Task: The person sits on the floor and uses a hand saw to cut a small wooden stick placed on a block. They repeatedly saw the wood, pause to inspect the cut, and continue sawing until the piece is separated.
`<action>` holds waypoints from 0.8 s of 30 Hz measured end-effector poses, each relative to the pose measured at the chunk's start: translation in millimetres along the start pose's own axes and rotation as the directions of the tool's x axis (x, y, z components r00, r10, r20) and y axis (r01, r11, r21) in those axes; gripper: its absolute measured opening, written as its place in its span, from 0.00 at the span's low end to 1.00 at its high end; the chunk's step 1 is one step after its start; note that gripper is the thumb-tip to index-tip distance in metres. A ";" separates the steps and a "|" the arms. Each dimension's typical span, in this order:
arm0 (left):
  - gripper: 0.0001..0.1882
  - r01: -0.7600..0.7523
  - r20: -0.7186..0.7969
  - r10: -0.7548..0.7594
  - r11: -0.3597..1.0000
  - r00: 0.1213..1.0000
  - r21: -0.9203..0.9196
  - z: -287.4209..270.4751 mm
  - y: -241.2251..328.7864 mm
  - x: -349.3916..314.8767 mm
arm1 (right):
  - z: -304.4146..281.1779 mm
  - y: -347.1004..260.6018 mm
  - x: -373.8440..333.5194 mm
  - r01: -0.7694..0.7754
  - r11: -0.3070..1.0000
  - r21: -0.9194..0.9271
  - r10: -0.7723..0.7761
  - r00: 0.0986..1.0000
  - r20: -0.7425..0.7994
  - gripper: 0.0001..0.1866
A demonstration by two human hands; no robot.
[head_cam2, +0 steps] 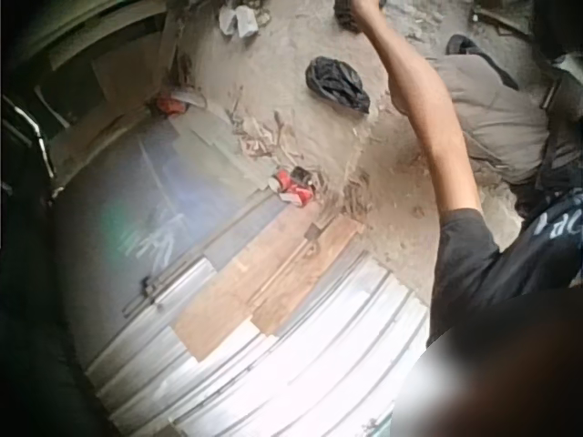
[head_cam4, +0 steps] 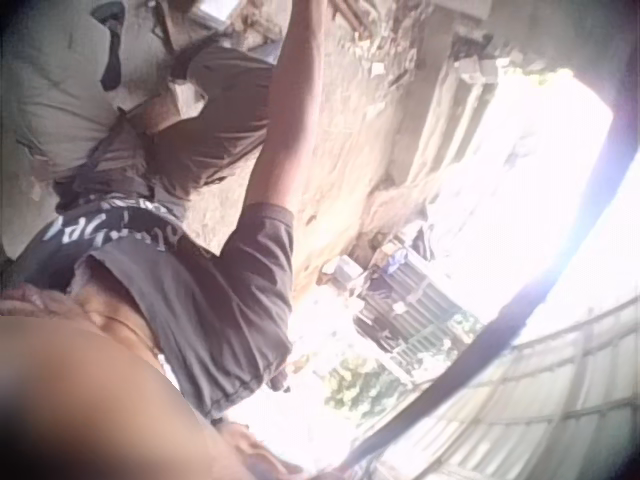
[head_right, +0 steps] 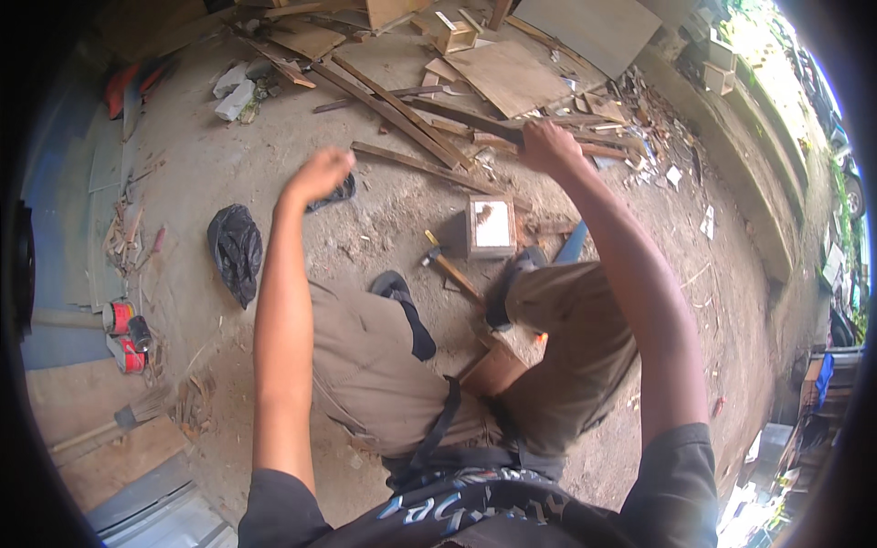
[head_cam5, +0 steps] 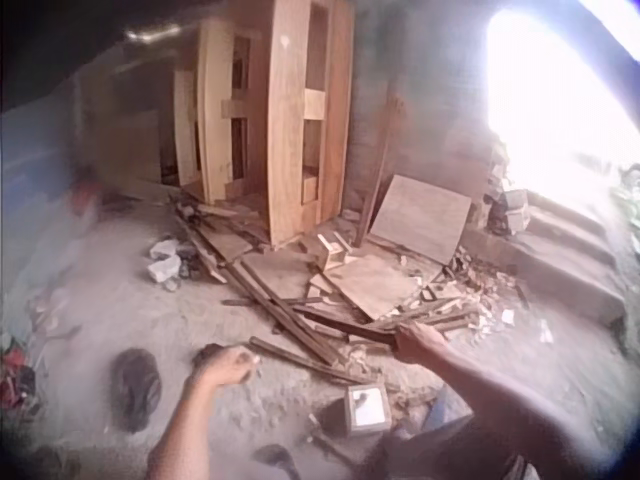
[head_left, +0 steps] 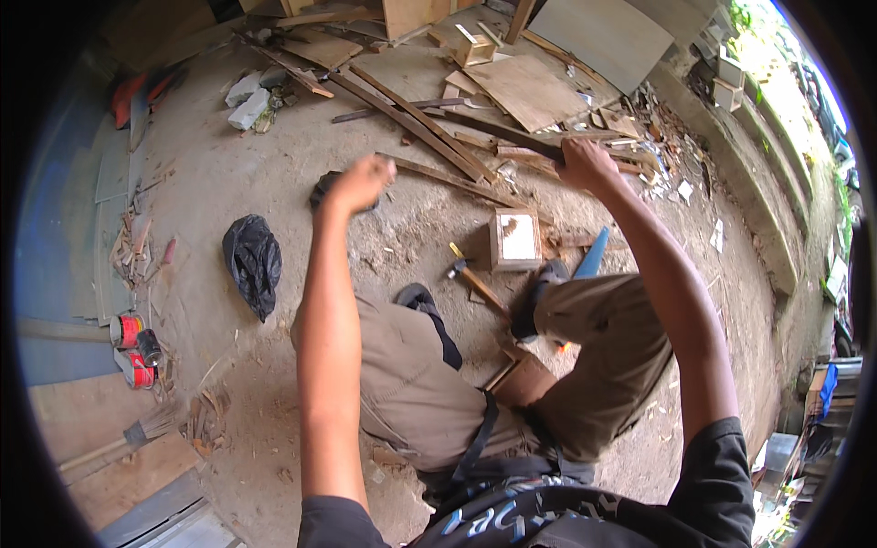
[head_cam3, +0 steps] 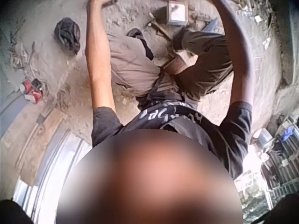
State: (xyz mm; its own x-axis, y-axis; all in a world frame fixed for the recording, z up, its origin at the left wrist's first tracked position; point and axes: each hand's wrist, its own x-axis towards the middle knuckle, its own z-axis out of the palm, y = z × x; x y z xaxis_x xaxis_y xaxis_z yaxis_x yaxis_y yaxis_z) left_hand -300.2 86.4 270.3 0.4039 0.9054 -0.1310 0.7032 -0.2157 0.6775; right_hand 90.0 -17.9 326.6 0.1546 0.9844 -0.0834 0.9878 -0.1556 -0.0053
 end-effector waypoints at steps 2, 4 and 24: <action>0.28 -0.034 0.430 -0.180 0.896 0.885 0.444 11.5 2.0 10.9 | 26.4 7.7 23.2 -0.022 1.000 -0.015 0.023 0.999 0.047 0.24; 0.28 -0.017 0.410 -0.121 0.948 0.904 0.318 17.6 1.2 26.7 | 45.9 5.2 55.3 -0.026 1.000 -0.015 0.027 0.998 0.058 0.26; 0.27 0.318 0.227 -0.311 0.948 0.923 0.006 -47.6 34.4 15.8 | 357.3 -82.9 243.9 0.059 0.952 0.301 -0.007 0.985 -0.172 0.32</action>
State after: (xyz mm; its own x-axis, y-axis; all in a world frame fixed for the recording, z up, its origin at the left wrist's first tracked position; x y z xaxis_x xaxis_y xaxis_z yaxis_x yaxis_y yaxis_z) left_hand -297.4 110.7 326.0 0.2871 0.8199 -0.4954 0.7985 0.0809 0.5966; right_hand 39.3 206.0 -49.3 0.1490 0.9848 0.0888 0.9438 -0.1148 -0.3101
